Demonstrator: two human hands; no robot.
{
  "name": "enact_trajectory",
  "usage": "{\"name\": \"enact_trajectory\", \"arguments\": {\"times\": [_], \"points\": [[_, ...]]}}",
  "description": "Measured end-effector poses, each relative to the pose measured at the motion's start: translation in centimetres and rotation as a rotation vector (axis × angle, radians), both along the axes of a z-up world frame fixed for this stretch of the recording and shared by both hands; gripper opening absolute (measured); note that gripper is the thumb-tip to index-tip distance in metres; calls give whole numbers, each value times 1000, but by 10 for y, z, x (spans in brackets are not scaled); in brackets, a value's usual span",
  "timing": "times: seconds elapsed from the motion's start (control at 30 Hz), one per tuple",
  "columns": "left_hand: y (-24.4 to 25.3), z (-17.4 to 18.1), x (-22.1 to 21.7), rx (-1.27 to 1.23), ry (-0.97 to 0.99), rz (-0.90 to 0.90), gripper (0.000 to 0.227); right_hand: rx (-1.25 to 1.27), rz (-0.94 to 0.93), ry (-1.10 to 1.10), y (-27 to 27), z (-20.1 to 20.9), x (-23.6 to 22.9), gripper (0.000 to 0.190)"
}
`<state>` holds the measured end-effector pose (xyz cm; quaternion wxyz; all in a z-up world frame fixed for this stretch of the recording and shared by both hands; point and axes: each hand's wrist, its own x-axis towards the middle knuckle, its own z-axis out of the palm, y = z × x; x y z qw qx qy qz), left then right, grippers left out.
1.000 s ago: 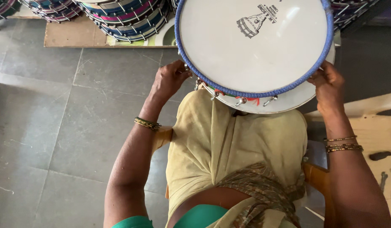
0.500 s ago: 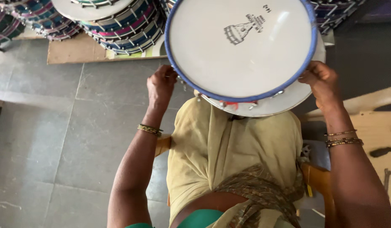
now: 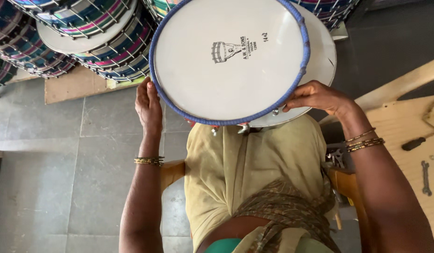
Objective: The person secures a blue rope around the rim of a white drumhead, then attaches the drumhead to a drum shell. They use their hands to tighten the rope and adjust the tension of the drumhead.
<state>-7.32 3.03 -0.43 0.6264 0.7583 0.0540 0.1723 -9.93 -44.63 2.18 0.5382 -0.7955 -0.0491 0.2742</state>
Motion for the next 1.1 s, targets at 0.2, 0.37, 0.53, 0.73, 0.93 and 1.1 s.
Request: {"name": "enact_trajectory", "arguments": {"times": [0.2, 0.37, 0.53, 0.73, 0.93, 1.1], "points": [[-12, 8, -6, 88, -9, -92, 68, 31, -263, -40, -33, 13, 3, 24], [-28, 17, -12, 126, 24, -53, 69, 235, -533, -401, -27, -8, 14, 35], [-38, 12, -19, 138, 163, 175, 58, 220, -362, -571, -1, -12, 20, 52], [-30, -5, -13, 19, 54, 67, 62, 296, -426, -461, -13, -35, 30, 36], [-30, -10, 2, -188, 104, -78, 61, 403, -449, -235, -54, -47, 33, 16], [-15, -23, 57, -44, 168, 17, 63, 343, -249, -36, -71, -32, 9, 25]]}}
